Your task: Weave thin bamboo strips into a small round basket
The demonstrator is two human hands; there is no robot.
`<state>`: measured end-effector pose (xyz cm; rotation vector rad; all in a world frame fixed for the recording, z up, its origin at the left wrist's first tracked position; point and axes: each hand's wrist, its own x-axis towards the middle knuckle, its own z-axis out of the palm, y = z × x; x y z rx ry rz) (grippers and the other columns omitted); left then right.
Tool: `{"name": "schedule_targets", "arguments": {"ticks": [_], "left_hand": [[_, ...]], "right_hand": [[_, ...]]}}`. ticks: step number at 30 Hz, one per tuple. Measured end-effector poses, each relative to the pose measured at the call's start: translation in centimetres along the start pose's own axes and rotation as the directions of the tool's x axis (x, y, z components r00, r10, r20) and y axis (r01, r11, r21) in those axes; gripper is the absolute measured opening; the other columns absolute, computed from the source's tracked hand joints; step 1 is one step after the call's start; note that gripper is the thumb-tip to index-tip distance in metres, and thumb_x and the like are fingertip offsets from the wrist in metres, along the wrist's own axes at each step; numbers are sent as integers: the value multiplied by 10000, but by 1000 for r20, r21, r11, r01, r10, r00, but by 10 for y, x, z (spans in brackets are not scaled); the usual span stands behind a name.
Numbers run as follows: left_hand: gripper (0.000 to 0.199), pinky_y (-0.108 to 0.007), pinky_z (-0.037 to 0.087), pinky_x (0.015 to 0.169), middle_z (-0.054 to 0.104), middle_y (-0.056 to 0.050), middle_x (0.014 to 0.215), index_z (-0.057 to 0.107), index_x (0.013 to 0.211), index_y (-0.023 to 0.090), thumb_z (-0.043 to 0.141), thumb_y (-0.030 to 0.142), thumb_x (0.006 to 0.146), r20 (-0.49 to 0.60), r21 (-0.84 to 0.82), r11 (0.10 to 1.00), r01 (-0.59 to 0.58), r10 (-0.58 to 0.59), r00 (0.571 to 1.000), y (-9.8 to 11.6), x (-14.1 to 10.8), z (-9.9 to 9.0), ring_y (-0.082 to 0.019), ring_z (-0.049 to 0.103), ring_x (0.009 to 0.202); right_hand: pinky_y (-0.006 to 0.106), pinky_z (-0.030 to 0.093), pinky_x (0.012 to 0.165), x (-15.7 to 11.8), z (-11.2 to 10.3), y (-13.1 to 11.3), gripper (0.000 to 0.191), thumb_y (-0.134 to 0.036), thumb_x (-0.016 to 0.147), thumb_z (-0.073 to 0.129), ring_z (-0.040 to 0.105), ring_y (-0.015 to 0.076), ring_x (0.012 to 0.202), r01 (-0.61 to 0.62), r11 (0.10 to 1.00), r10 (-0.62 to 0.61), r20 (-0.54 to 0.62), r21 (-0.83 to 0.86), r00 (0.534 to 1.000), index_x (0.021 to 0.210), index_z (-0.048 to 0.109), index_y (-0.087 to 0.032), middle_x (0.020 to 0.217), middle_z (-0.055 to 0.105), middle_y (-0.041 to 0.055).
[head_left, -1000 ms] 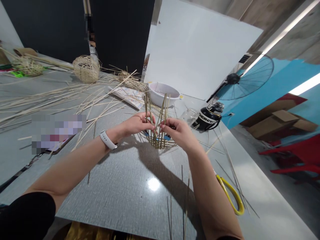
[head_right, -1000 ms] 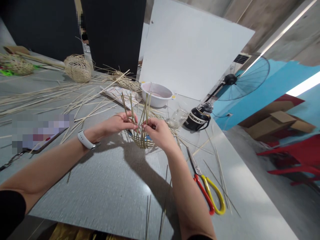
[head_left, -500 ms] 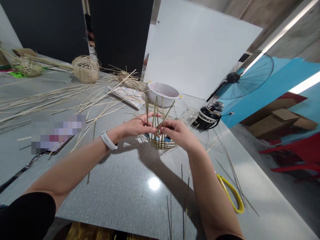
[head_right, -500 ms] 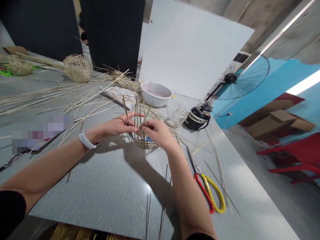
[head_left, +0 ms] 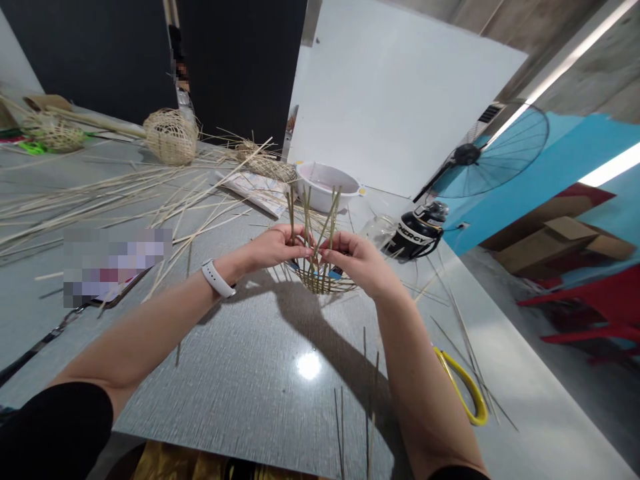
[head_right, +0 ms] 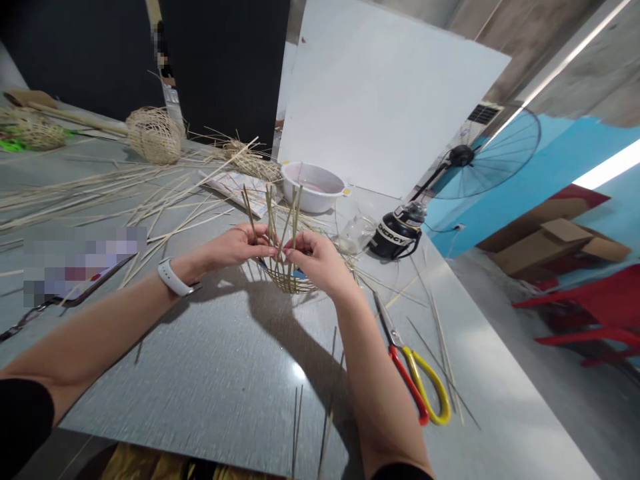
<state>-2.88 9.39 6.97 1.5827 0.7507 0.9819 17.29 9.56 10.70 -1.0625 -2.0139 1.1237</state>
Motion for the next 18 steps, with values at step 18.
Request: {"name": "schedule_targets", "arguments": {"ticks": [18], "left_hand": [[224,-258,428,679,641,8,755,589,969,153,694,230,787,-24,-19,998,54,-55,998,-6,2,-4,-115,599,699]], "right_hand": [[320,478,701,2,-2,3,197,-331,744,697,633,147,713,-24,992,13,95,120,995,795,572,-189,749,685,25]]}}
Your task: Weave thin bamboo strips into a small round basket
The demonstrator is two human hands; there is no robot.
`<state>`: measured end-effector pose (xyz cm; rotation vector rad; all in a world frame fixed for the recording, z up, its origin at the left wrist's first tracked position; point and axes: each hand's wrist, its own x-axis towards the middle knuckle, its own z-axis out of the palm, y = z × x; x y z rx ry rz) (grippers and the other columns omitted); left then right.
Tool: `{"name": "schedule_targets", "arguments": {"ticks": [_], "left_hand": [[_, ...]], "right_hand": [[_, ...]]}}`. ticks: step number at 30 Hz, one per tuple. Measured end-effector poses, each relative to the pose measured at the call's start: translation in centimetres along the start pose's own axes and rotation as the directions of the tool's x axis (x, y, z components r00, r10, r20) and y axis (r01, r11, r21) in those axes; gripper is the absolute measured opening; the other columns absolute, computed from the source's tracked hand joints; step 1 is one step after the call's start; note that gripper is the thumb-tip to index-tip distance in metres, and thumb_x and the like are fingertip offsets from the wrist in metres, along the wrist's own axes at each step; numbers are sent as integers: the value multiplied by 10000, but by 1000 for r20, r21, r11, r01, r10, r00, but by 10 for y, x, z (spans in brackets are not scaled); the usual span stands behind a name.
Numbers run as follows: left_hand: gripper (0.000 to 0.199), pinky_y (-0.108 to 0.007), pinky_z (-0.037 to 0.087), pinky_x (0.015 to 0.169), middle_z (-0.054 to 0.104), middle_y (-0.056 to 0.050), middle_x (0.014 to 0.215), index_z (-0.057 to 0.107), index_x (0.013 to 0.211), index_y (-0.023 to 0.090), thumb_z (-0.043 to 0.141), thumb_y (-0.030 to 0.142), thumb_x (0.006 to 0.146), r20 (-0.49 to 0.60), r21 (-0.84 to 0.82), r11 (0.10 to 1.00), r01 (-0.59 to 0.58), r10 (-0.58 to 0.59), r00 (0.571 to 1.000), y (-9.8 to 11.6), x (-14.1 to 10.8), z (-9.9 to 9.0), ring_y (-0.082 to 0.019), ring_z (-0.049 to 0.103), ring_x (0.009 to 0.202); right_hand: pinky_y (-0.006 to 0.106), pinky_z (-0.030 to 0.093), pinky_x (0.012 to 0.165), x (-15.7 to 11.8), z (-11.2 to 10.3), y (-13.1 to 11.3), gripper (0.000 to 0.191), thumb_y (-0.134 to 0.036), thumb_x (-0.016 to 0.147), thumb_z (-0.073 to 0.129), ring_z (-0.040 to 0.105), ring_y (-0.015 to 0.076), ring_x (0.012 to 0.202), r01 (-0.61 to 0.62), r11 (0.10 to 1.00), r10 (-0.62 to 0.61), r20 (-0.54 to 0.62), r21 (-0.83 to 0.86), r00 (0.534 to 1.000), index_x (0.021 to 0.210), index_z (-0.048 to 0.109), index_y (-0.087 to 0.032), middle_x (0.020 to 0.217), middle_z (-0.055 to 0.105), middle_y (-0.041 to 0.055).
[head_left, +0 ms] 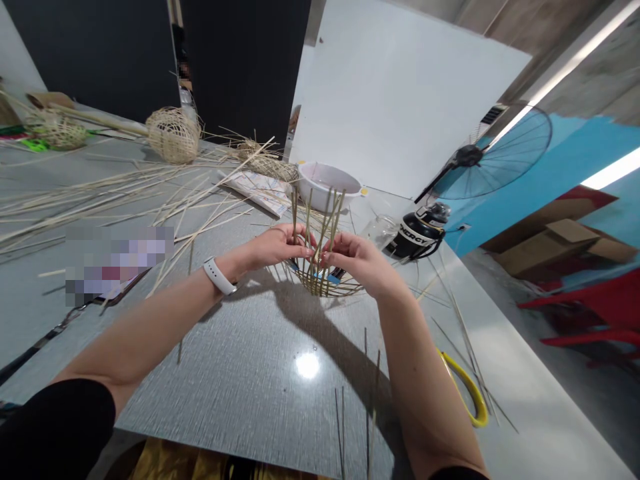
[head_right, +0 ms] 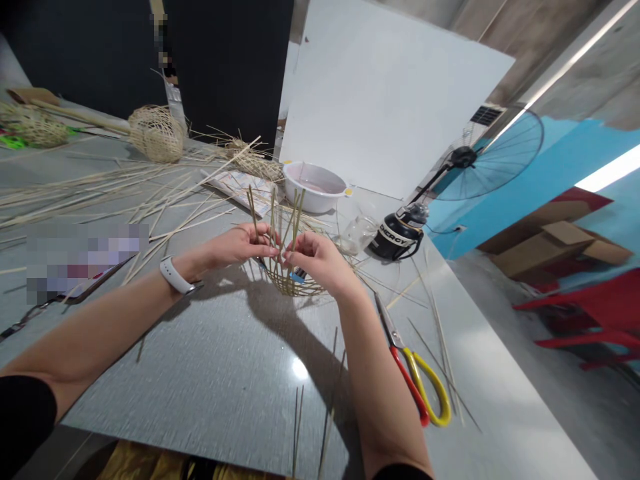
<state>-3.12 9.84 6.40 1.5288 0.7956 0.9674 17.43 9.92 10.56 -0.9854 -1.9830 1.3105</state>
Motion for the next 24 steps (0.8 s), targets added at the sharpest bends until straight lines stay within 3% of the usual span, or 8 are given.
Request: {"name": "schedule_targets", "arguments": {"ticks": [8,12,17,24], "left_hand": [[206,-293,467,807,688,-25,846,593,948,139,694,155,769,-22,-120,992,35,-38,999,-2,0,0,-130,656,799],[197,-267,453,748,687,-17,807,602,933,136,707,145,766,-36,-128,991,49,-54,998,-1,0,-1,-119,641,752],[146,-257,427,693,666,-6,767,632,910,132,691,161,780,-47,-72,994,77,-80,996,1,0,-2,-113,591,697],[92,-293,425,815,651,0,817,658,852,138,692,151,767,-31,-54,998,20,-22,999,2,-1,-3,-120,573,776]], "right_hand": [[309,416,660,-2,0,-5,136,-278,740,662,547,135,697,6,999,-5,20,-48,1000,805,578,-193,748,622,1],[293,352,603,-3,1,-5,203,-349,755,704,467,121,652,14,995,-10,35,-99,999,770,572,-195,704,564,-16],[292,284,565,-2,3,0,282,-429,793,692,411,117,601,17,969,-33,-60,-247,998,704,590,-182,630,524,-18],[305,377,642,-1,3,3,219,-384,829,627,518,151,666,16,954,-45,-90,-301,995,757,635,-177,712,647,22]]}}
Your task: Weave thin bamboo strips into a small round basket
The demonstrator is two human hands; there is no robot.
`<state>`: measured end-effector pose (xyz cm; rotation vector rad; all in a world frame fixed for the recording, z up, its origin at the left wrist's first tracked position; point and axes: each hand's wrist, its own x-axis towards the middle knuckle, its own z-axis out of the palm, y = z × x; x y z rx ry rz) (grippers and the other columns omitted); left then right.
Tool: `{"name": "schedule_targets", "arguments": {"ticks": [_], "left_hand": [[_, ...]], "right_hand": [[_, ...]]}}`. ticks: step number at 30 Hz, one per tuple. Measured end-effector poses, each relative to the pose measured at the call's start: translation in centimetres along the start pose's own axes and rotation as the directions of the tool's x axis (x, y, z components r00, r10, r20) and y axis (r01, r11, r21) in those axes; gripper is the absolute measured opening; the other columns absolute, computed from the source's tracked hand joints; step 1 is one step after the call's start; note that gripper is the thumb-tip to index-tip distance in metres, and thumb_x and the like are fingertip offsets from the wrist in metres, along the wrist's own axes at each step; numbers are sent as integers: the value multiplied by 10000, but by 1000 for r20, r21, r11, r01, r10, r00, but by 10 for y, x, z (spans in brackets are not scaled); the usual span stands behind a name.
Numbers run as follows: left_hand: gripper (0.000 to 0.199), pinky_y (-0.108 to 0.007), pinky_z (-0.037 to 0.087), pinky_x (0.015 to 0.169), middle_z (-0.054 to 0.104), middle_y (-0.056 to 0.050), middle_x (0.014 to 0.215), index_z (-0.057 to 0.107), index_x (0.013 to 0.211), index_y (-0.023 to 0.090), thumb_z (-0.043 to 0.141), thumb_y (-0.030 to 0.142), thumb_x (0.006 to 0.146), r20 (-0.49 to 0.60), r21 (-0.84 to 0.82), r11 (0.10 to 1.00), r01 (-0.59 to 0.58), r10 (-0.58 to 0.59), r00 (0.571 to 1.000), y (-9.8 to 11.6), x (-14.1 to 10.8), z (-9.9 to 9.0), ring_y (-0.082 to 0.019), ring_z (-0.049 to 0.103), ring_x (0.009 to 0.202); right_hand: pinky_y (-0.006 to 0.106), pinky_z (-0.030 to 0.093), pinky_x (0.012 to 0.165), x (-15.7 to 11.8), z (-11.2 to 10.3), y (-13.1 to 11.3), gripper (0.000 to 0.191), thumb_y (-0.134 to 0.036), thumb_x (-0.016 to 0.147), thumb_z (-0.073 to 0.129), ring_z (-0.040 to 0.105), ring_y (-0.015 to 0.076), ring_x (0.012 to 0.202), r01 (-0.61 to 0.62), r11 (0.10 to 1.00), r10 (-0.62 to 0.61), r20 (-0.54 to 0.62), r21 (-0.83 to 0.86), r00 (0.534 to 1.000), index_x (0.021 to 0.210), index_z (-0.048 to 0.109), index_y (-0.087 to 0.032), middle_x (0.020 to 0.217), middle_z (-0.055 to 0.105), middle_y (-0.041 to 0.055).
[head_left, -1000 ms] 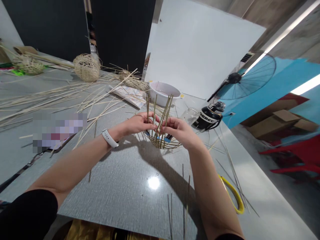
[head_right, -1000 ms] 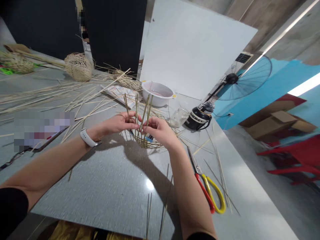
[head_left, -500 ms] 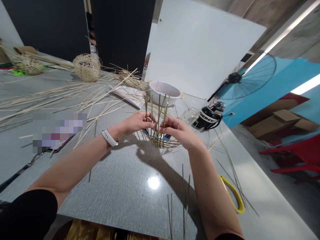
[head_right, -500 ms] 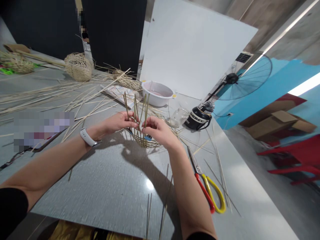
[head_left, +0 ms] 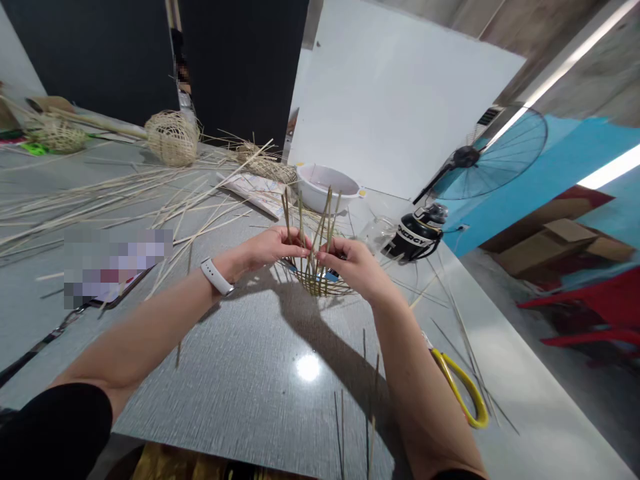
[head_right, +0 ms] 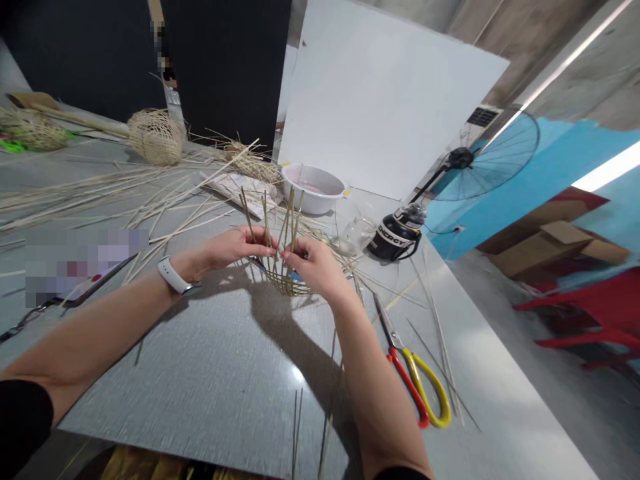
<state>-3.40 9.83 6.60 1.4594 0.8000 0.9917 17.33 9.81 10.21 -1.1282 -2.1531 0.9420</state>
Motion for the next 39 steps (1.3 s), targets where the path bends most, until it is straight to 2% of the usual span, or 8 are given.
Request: {"name": "schedule_targets", "arguments": {"ticks": [4,11,17,22,25,32,37,39], "left_hand": [[149,-295,421,797,637,4,804,661,889,143,719,189,760,-24,-23,1000,4,-5,1000,-2,0,1,-123,562,770],[178,-275,419,745,624,11,779,631,888,148,724,199,745,13,-50,999,-18,19,1000,-5,1,0,-113,567,747],[335,-247,372,646,603,45,686,560,986,167,764,213,725,71,-81,997,7,-2,997,-8,0,-1,-93,537,645],[441,-247,340,626,572,60,685,590,1135,165,754,212,728,76,-27,999,35,-33,997,-7,-1,1,-87,504,626],[393,-249,344,636,563,52,691,634,1112,160,738,226,739,109,-1,1000,20,-20,994,-6,-1,2,-88,492,633],[395,-250,353,637,550,52,682,629,1121,170,738,248,750,86,13,1000,2,-3,996,-7,-1,3,-95,491,633],[268,-242,367,632,554,42,689,636,1005,155,719,268,777,22,34,999,-39,38,999,-11,1,5,-92,500,638],[224,-245,397,655,590,19,739,638,964,144,705,269,790,1,47,998,-51,51,999,-11,2,6,-100,537,683]], "right_hand": [[310,395,674,1,0,1,200,-360,843,604,542,160,690,11,1000,-11,-1,-10,1000,755,636,-184,724,662,26],[307,387,642,1,1,1,180,-308,843,574,538,160,659,-17,995,13,-42,-99,999,721,620,-185,700,664,26],[313,412,650,1,1,0,164,-286,837,568,562,162,663,5,998,-1,46,-68,999,734,646,-185,709,687,32],[293,348,591,-1,-2,-2,164,-267,822,573,466,125,598,30,996,-22,99,-80,995,715,665,-184,638,604,-4],[288,311,567,-1,-3,-1,173,-257,809,569,418,114,572,0,998,8,123,-60,992,684,664,-183,593,544,-19],[296,343,593,0,-2,1,179,-253,778,568,466,126,591,-75,995,79,74,-61,994,672,689,-174,628,627,7],[293,286,546,0,-1,-1,211,-283,779,559,384,114,530,-87,989,90,19,-122,996,649,686,-176,548,543,-14],[292,296,553,0,0,-3,204,-269,769,545,405,118,544,-76,989,78,10,-129,997,647,679,-175,566,560,-7]]}}
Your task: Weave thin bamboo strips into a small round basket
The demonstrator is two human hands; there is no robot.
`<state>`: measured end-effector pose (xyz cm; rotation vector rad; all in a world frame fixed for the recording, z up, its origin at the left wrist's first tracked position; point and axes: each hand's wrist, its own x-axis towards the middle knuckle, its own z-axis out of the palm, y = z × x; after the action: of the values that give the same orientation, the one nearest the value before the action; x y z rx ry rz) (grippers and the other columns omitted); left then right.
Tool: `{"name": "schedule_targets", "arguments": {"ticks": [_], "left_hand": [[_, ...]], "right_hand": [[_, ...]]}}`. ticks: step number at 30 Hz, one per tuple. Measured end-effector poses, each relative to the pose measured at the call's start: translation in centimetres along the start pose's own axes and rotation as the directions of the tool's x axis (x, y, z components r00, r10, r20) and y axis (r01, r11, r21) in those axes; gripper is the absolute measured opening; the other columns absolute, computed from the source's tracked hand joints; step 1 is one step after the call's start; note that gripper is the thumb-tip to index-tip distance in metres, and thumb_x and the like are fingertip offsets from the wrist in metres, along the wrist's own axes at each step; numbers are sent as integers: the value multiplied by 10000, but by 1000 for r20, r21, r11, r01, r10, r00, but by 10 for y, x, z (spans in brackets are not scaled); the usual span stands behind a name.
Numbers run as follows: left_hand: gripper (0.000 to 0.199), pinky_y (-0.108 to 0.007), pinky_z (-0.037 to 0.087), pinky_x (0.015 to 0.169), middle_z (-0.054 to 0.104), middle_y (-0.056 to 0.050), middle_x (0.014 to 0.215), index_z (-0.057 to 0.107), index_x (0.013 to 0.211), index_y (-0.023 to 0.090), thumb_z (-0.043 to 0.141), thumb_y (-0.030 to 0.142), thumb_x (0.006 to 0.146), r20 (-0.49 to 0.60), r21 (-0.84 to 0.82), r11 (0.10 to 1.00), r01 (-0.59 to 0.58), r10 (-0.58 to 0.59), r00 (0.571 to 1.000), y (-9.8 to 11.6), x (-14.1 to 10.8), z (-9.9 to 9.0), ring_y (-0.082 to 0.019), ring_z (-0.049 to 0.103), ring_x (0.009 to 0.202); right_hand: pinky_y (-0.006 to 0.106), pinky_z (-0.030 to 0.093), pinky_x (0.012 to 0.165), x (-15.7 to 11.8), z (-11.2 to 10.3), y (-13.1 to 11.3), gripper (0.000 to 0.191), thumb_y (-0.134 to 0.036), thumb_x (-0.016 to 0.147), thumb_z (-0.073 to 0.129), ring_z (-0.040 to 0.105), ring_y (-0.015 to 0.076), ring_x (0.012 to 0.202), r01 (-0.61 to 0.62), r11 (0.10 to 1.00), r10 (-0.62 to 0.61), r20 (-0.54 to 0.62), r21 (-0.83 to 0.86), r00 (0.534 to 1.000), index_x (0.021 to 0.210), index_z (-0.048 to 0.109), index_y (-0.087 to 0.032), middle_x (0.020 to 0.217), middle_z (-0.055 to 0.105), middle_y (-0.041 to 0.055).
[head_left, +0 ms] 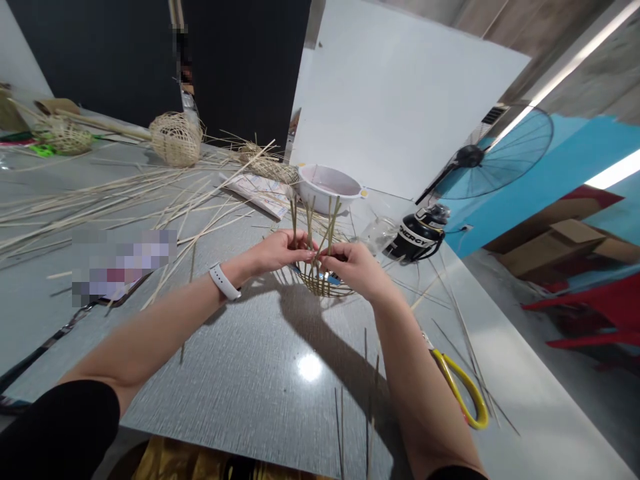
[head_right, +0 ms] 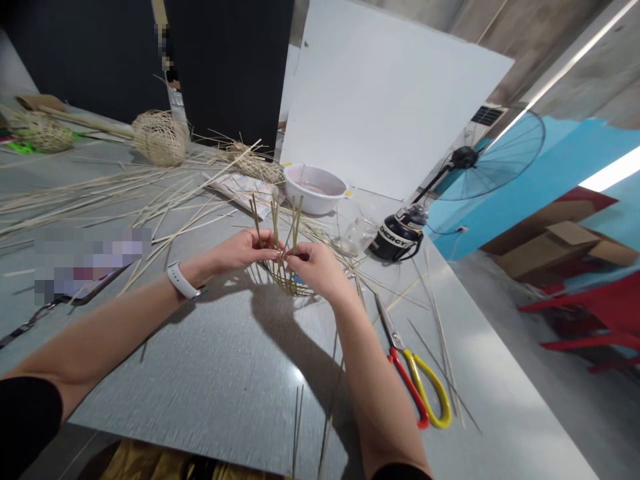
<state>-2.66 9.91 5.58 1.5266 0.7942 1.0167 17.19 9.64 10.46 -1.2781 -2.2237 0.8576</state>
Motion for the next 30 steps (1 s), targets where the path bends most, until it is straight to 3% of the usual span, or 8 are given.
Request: {"name": "schedule_targets", "arguments": {"ticks": [5,9,14,19,23,30], "left_hand": [[163,-258,445,706,647,-10,797,637,903,135,695,239,791,-45,13,1000,1,-1,999,4,2,1,-110,584,732],[94,-266,458,720,653,-4,760,624,846,136,671,178,777,-93,3,1000,26,-25,995,9,2,3,-107,588,707],[76,-241,427,635,619,14,684,620,800,130,664,189,781,-102,71,995,63,-56,993,9,2,5,-94,544,631],[88,-261,459,707,659,-11,767,649,833,131,673,195,778,-138,148,988,41,-20,990,10,3,-1,-117,584,718],[77,-272,469,730,660,-23,777,629,834,123,661,171,783,-167,60,998,21,-10,986,17,3,-1,-122,608,731],[41,-257,433,651,633,-8,724,605,775,130,644,134,782,-163,187,982,-6,37,986,32,-5,13,-116,576,673]], "right_hand": [[291,334,573,-1,3,-8,151,-269,748,541,482,140,593,-17,1000,15,-70,-26,997,727,656,-173,642,626,17],[278,344,558,2,6,-4,167,-290,744,595,499,140,569,-19,997,27,-116,71,993,878,571,-193,635,611,-14],[278,316,539,9,13,3,251,-427,815,596,440,139,552,38,999,-35,-115,20,993,710,507,-217,588,536,-17],[289,336,585,10,17,0,196,-369,859,527,481,160,591,69,993,-85,-177,-96,980,738,526,-215,629,582,13],[283,338,577,8,11,-4,222,-393,877,504,471,152,575,79,996,-87,-259,-41,962,745,511,-215,623,575,5],[277,398,623,0,4,-11,235,-426,878,556,575,160,654,182,979,-162,-201,88,966,889,561,-191,700,621,6]]}}
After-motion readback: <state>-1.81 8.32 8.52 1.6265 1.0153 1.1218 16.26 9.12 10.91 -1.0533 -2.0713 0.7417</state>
